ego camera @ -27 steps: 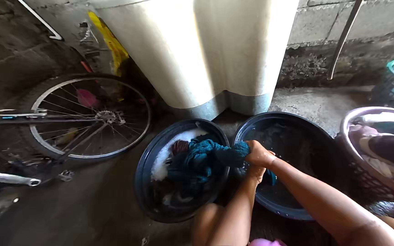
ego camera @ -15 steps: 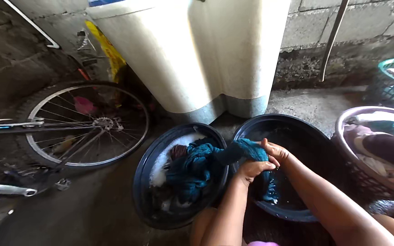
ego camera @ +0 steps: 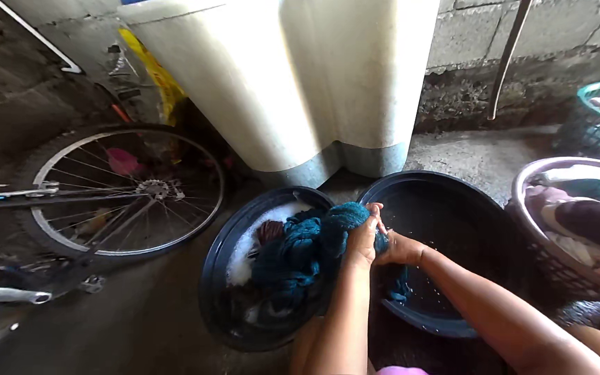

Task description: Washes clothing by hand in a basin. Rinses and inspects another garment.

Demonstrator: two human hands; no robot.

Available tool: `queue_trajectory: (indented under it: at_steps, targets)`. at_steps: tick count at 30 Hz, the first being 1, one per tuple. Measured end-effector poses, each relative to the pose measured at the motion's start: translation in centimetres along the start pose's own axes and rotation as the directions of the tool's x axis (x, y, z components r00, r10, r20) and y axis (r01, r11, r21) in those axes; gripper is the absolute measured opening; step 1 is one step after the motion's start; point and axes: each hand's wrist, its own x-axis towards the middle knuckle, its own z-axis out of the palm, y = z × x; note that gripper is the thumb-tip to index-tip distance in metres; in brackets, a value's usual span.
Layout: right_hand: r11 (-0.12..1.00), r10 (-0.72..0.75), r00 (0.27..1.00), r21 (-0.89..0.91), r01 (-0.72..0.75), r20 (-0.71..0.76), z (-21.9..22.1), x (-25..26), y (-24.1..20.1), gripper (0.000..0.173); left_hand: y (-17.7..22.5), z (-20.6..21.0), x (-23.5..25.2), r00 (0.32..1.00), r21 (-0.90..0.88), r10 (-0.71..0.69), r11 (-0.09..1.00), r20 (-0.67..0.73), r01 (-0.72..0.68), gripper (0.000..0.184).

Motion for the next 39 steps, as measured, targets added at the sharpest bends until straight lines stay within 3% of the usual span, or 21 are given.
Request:
queue_trajectory:
  at_steps: [4,8,11,13,15,17,19,21,23,24,28,31,33,35,37,39]
  targets:
    - [0.951,0.098,0.989,-0.284,-0.125,-0.109,0.3,-0.2,-0.1,0.048,-0.9,0.9,0.2,0.991,-0.054,-0.041,0.998,-0.129,0.034,0.018]
    - [0.728,0.416,0.87,-0.475,-0.494,-0.266,1.3,-0.7,-1.6,0.039,-2.5,1.8,0.3,0.953,-0.102,-0.093,0.993,-0.288,0.066,0.018]
    - [0.627,0.402,0.833,-0.548,-0.553,-0.38,2.2,-1.2,-1.4,0.033,-3.4,2.6,0.3,0.904,-0.173,-0.158,0.98,-0.398,0.094,0.019]
    - [0.634,0.326,0.844,-0.564,-0.53,-0.427,2.5,-1.3,-0.4,0.033,-3.4,3.0,0.0,0.894,-0.188,-0.161,0.978,-0.418,0.088,0.024]
    - [0.694,0.317,0.849,-0.507,-0.511,-0.423,1.9,-1.3,-0.3,0.037,-3.1,3.2,-0.3,0.923,-0.111,-0.072,0.993,-0.379,0.031,0.027]
    - [0.799,0.27,0.855,-0.392,-0.456,-0.443,0.6,-1.3,-0.6,0.041,-2.4,2.8,-0.9,0.972,0.035,0.067,0.998,-0.224,-0.061,0.019]
    - [0.903,0.142,0.842,-0.281,-0.326,-0.521,-0.6,-1.5,-0.7,0.035,-1.7,1.6,-1.6,0.994,0.171,0.112,0.979,0.008,-0.112,0.048]
    - [0.964,0.035,0.805,-0.193,-0.184,-0.592,-1.7,-1.7,-1.7,0.032,-1.3,1.0,-2.7,0.994,0.26,0.041,0.963,0.101,-0.066,0.058]
    - [0.99,0.015,0.743,-0.093,-0.104,-0.669,-2.3,-1.8,-3.5,0.032,-2.0,1.2,-3.8,0.99,0.389,-0.012,0.92,0.138,-0.043,0.048]
    - [0.995,0.032,0.72,-0.049,-0.091,-0.693,-2.6,-1.9,-4.6,0.03,-2.9,1.4,-4.2,0.986,0.468,0.012,0.879,0.167,-0.089,0.054]
    - [0.999,0.048,0.656,0.027,-0.042,-0.754,-2.4,-2.0,-7.4,0.023,-7.2,2.2,-5.3,0.922,0.516,0.374,0.773,0.098,-0.368,0.076]
    - [0.991,0.115,0.646,0.131,-0.023,-0.754,-1.2,-1.8,-8.4,0.022,-8.3,3.0,-6.0,0.887,0.588,0.456,0.7,0.067,-0.404,0.087]
    - [0.985,0.12,0.655,0.174,0.017,-0.746,0.3,-1.6,-8.7,0.025,-6.9,4.0,-6.6,0.918,0.673,0.397,0.676,0.011,-0.3,0.077]
    - [0.982,0.132,0.662,0.186,0.012,-0.738,1.7,-1.6,-8.8,0.026,-2.3,5.2,-7.3,0.987,0.64,0.108,0.768,-0.116,-0.009,0.054]
    - [0.985,0.154,0.67,0.166,-0.046,-0.726,2.5,-1.6,-8.1,0.028,0.1,6.0,-7.0,0.959,0.459,-0.073,0.867,-0.272,0.196,0.039]
    - [0.989,0.137,0.699,0.13,-0.063,-0.702,2.5,-1.6,-7.6,0.027,0.3,6.1,-6.6,0.942,0.372,-0.127,0.896,-0.31,0.244,0.036]
